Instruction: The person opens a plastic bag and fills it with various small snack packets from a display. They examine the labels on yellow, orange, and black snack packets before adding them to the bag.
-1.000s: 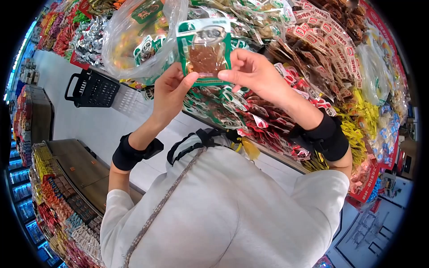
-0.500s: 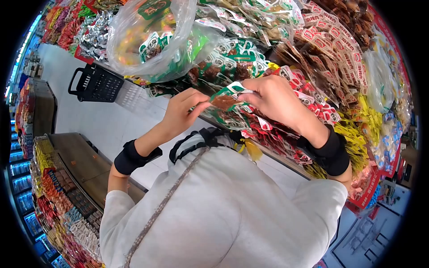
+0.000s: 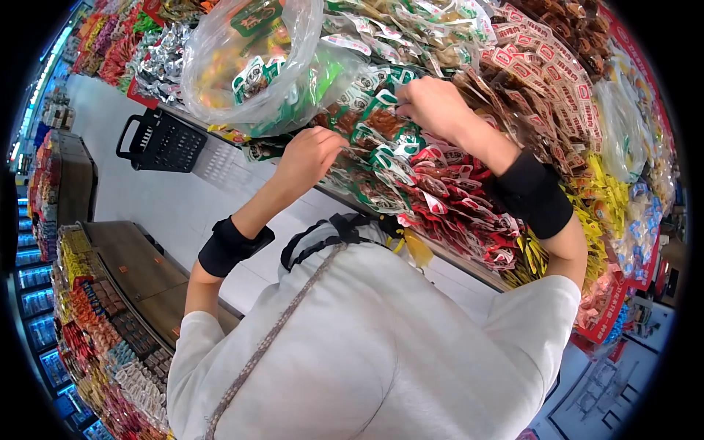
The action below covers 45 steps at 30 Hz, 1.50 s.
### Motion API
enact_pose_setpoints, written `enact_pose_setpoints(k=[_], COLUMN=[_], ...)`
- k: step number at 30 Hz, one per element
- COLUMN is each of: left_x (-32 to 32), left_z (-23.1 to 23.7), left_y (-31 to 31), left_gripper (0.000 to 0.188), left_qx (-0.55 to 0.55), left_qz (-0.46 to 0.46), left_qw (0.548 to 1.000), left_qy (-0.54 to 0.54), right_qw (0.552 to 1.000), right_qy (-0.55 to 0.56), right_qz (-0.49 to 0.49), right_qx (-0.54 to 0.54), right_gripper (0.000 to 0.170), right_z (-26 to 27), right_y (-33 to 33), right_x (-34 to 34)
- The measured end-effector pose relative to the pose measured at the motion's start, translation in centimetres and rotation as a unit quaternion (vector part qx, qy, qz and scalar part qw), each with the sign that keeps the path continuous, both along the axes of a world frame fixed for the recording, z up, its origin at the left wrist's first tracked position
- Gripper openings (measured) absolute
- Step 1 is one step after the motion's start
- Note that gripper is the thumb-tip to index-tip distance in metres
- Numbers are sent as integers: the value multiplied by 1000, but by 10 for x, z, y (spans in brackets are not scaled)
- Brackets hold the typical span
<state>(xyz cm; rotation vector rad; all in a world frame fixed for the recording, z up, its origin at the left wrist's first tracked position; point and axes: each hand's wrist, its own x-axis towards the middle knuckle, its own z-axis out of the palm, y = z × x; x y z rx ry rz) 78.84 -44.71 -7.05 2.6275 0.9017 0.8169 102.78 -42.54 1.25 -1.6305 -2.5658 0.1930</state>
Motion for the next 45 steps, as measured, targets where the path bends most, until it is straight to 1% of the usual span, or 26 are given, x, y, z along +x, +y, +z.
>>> enact_pose_setpoints(k=[2, 3, 6, 10, 11, 14, 15, 17, 18, 19, 20, 22, 24, 25, 28, 29, 32, 35, 38, 41, 44, 45], left_x=[-1, -2, -2, -3, -4, -2, -1, -2, -2, -3, -3, -4, -4, -4, -5, -4, -5, -6, -8, -7, -7, -6], left_z=[-3, -4, -6, -9, -9, -9, -9, -8, -7, -6, -6, -7, -7, -7, -5, -5, -4, -5, -5, -10, -8, -8], left_y=[1, 1, 0, 1, 1, 1, 1, 1, 1, 1, 0, 0, 0, 1, 2, 1, 1, 0, 0, 2, 1, 1], left_gripper=[10, 11, 12, 16, 17, 17, 17, 17, 16, 15, 15, 14, 13, 13, 13, 13, 13, 13, 14, 12, 12, 12], left_qx=[26, 28, 34, 42, 43, 54, 51, 46, 42, 37, 31, 33, 29, 25, 16, 12, 14, 11, 9, 20, 21, 20], left_qz=[-3, -2, 0, -2, -6, -2, -3, -1, -1, 0, 0, 0, -3, -6, -8, -7, -13, -14, -17, -18, -17, -18], left_qw=[1000, 1000, 999, 999, 999, 998, 998, 999, 999, 999, 999, 999, 999, 999, 999, 999, 999, 999, 999, 997, 998, 997], left_qy=[-9, -7, -7, -19, -21, -25, -25, -23, -25, -26, -29, -25, -26, -28, -31, -32, -37, -41, -48, -67, -64, -66], right_qw=[999, 999, 998, 996, 997, 996, 996, 994, 992, 987, 984, 968, 981, 981, 955, 952, 966, 967, 962, 958, 952, 944], right_qy=[6, 5, -35, -32, -22, -11, -16, 12, 26, 54, 92, 140, 55, 14, 5, 21, 4, -74, -92, -15, 95, 112], right_qz=[30, 28, 52, 77, 77, 83, 73, 38, 22, -16, -19, -81, -81, -89, -151, -160, -161, -182, -185, -194, -176, -190], right_qx=[-9, -19, -29, -30, -19, -34, -46, -99, -125, -151, -150, -191, -166, -172, -256, -259, -202, -161, -177, -212, -233, -245], right_gripper=[15, 14, 12, 7, 7, 7, 10, 15, 18, 24, 23, 21, 20, 19, 14, 14, 14, 15, 18, 17, 17, 19], right_z=[-14, -17, -26, -33, -36, -44, -46, -45, -39, -29, -28, -22, -21, -21, -26, -27, -43, -36, -40, -44, -65, -66], right_y=[6, 9, 14, 18, 18, 19, 19, 18, 16, 14, 18, 28, 35, 34, 28, 26, 31, 26, 23, 22, 30, 30], right_x=[-9, -16, -37, -51, -52, -49, -48, -42, -41, -39, -31, -12, 9, 15, 21, 20, 25, 17, 17, 21, 32, 33])
